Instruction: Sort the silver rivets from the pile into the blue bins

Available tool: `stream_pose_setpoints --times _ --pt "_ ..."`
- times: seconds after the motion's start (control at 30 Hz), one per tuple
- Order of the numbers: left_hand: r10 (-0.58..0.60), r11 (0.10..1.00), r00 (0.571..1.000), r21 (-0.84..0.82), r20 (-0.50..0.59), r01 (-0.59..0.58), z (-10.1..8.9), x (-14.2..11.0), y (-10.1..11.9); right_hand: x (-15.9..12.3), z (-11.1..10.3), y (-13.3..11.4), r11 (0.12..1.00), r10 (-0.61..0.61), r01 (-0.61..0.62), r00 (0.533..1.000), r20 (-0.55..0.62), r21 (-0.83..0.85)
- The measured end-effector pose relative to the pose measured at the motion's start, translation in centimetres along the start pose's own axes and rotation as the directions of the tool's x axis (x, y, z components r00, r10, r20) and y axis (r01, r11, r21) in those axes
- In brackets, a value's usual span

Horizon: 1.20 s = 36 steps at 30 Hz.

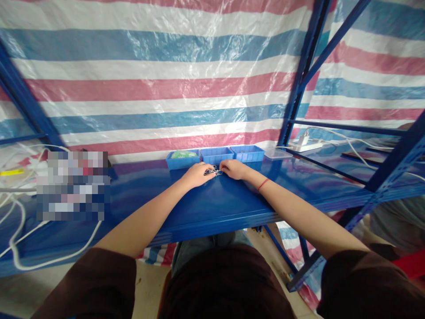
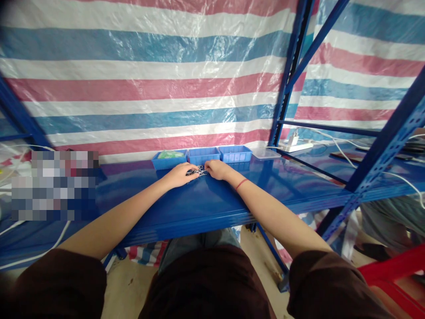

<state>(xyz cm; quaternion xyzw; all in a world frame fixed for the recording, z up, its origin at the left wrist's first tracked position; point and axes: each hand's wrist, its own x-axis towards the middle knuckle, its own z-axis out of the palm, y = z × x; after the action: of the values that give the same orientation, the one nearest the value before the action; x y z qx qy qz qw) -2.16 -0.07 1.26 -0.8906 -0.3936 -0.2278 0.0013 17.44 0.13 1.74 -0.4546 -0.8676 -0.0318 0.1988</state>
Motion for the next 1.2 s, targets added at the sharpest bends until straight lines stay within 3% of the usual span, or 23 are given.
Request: stream_pose_setpoints --times 0.13,0.23,0.4,0.5,0.6,0.73,0.8,1.03,1.2 --pt "0.037 0.999 0.993 0.005 -0.115 -0.037 0.0 0.3 -0.1 0.0 -0.4 -1.3 0.965 -0.089 0.127 0.982 -0.168 0.230" --pt "0.040 0.999 0.986 -0.008 -0.159 -0.041 -0.4 0.4 -0.1 0.1 -0.6 -2.3 0.885 -0.046 0.144 0.973 -0.224 0.443" --pt "0.031 0.998 0.988 -0.050 -0.149 -0.039 -0.6 0.4 -0.1 0.0 -0.7 -2.8 0.656 0.094 0.050 0.985 -0.148 0.753" --pt "0.045 0.991 0.990 -0.119 -0.132 -0.061 -0.3 0.5 -0.1 0.0 -0.7 -2.8 0.596 0.111 0.041 0.985 -0.133 0.802" --pt "0.062 0.983 0.991 -0.164 -0.121 -0.081 0.0 0.6 -0.1 0.1 -0.8 -2.8 0.660 0.121 0.060 0.975 -0.185 0.749" --pt "0.023 0.992 0.994 -0.118 -0.107 -0.036 0.2 0.6 -0.1 -0.1 -1.2 -3.1 0.859 0.071 0.118 0.937 -0.343 0.498" --pt "-0.013 0.996 0.991 -0.093 -0.131 0.001 0.0 0.5 -0.1 -0.3 -1.5 -3.2 0.912 0.031 0.129 0.925 -0.379 0.389" --pt "-0.067 0.997 0.954 -0.049 -0.293 0.056 -1.1 0.1 0.0 -0.6 -2.0 -2.7 0.971 0.001 0.091 0.924 -0.383 0.221" --pt "-0.077 0.996 0.950 -0.067 -0.301 0.059 -0.9 0.2 -0.2 -0.2 -1.2 -1.6 0.989 -0.023 0.061 0.964 -0.265 0.133"
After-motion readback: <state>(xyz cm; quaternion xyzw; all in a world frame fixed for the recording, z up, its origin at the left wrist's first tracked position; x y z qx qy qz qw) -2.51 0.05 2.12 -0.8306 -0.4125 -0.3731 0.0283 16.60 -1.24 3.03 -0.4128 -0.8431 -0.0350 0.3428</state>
